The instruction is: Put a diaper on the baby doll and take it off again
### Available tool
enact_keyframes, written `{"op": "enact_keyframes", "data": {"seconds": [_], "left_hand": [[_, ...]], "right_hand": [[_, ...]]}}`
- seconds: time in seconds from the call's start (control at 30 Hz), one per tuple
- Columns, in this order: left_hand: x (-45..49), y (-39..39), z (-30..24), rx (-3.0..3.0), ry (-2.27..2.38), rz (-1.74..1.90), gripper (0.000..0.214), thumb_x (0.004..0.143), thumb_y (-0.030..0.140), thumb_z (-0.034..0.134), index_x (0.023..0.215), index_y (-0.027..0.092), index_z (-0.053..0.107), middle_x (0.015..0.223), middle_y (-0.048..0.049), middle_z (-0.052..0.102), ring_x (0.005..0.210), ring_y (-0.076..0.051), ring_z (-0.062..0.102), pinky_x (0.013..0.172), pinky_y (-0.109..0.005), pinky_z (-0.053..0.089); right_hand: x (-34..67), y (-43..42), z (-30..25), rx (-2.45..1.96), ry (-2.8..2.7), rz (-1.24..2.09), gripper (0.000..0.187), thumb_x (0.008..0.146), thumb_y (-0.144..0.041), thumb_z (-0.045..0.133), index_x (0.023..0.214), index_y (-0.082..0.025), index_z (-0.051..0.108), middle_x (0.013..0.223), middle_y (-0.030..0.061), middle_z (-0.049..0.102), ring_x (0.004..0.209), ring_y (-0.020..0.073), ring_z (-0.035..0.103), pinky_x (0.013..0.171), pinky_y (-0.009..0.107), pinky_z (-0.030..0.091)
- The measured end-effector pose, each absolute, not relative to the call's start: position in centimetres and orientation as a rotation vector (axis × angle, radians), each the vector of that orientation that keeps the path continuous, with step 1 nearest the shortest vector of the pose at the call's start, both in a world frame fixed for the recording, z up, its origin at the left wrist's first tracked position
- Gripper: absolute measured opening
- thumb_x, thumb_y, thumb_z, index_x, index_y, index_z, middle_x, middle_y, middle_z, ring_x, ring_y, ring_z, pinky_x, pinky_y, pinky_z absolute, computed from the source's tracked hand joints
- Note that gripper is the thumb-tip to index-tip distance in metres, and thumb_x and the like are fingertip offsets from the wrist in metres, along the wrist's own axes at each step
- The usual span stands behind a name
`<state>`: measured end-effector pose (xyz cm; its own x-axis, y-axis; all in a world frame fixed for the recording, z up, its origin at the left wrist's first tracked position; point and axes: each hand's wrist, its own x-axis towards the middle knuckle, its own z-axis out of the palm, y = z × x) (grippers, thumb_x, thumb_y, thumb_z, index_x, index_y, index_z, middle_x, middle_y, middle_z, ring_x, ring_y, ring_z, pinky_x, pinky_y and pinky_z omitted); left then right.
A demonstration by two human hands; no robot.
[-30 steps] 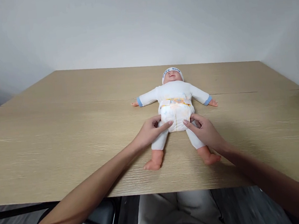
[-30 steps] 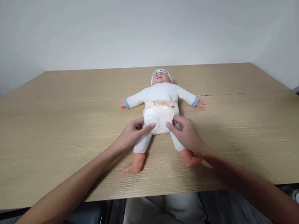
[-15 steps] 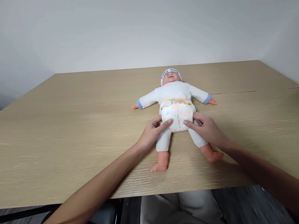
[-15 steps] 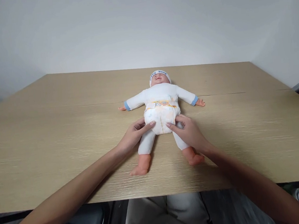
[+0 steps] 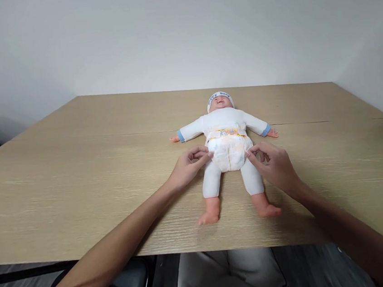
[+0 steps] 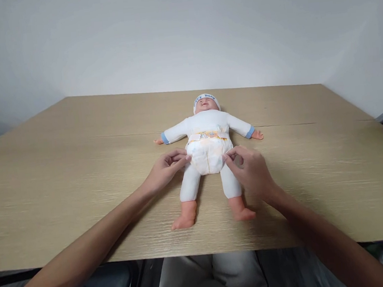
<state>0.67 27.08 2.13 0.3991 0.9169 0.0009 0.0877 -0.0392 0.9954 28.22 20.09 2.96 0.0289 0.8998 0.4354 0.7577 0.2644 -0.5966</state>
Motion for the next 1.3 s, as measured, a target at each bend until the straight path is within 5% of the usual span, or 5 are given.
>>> {"op": "enact_keyframes", "data": {"seconds": [0.2,0.37,0.73,1.03,1.3], "left_hand": [[-0.5,29.1,1.7,1.878,1.146,1.083,0.038,0.105,0.056,0.057,0.101,0.02,0.069,0.101,-0.0081,0.077,0.098,-0.025,0.066,0.097,-0.039,0.049],[-1.5,34.1,0.9,2.384,1.443,1.055,0.046,0.101,0.052,0.062,0.133,0.019,0.064,0.143,-0.0175,0.067,0.133,-0.036,0.053,0.119,-0.051,0.035],[0.5,36.2,0.9,2.241,1.692,0.79,0.048,0.093,0.057,0.066,0.114,0.014,0.07,0.117,-0.0234,0.076,0.112,-0.042,0.064,0.101,-0.05,0.046],[0.2,19.7,7.2,1.919,1.554,0.953,0.046,0.088,0.063,0.072,0.109,0.024,0.057,0.101,-0.0059,0.075,0.09,-0.029,0.067,0.076,-0.036,0.046],[-1.6,-4.8,-2.0,1.721,1.279,0.774,0.044,0.083,0.04,0.075,0.121,0.033,0.054,0.109,-0.0065,0.076,0.084,-0.03,0.073,0.075,-0.043,0.058]], "right_hand": [[30.6,22.8,1.5,-1.508,-1.616,-0.075,0.024,0.104,-0.044,0.057,0.108,-0.023,0.068,0.102,0.0094,0.075,0.09,0.0273,0.063,0.093,0.044,0.051],[33.7,28.1,-0.9,-1.635,-1.793,-0.242,0.056,0.101,-0.043,0.058,0.148,-0.015,0.057,0.15,0.0224,0.063,0.135,0.0403,0.055,0.115,0.055,0.043],[31.9,30.5,-0.8,-1.749,-1.785,0.009,0.044,0.101,-0.044,0.052,0.124,-0.013,0.073,0.117,0.0209,0.079,0.104,0.036,0.07,0.09,0.044,0.052],[33.8,20.3,3.6,-1.557,-1.704,0.466,0.048,0.087,-0.048,0.067,0.128,-0.023,0.075,0.119,0.0103,0.083,0.101,0.0323,0.074,0.083,0.038,0.055],[34.9,3.7,5.5,-1.364,-1.905,0.742,0.042,0.097,-0.043,0.069,0.135,-0.028,0.074,0.13,0.0087,0.078,0.114,0.0322,0.072,0.098,0.041,0.057]]}}
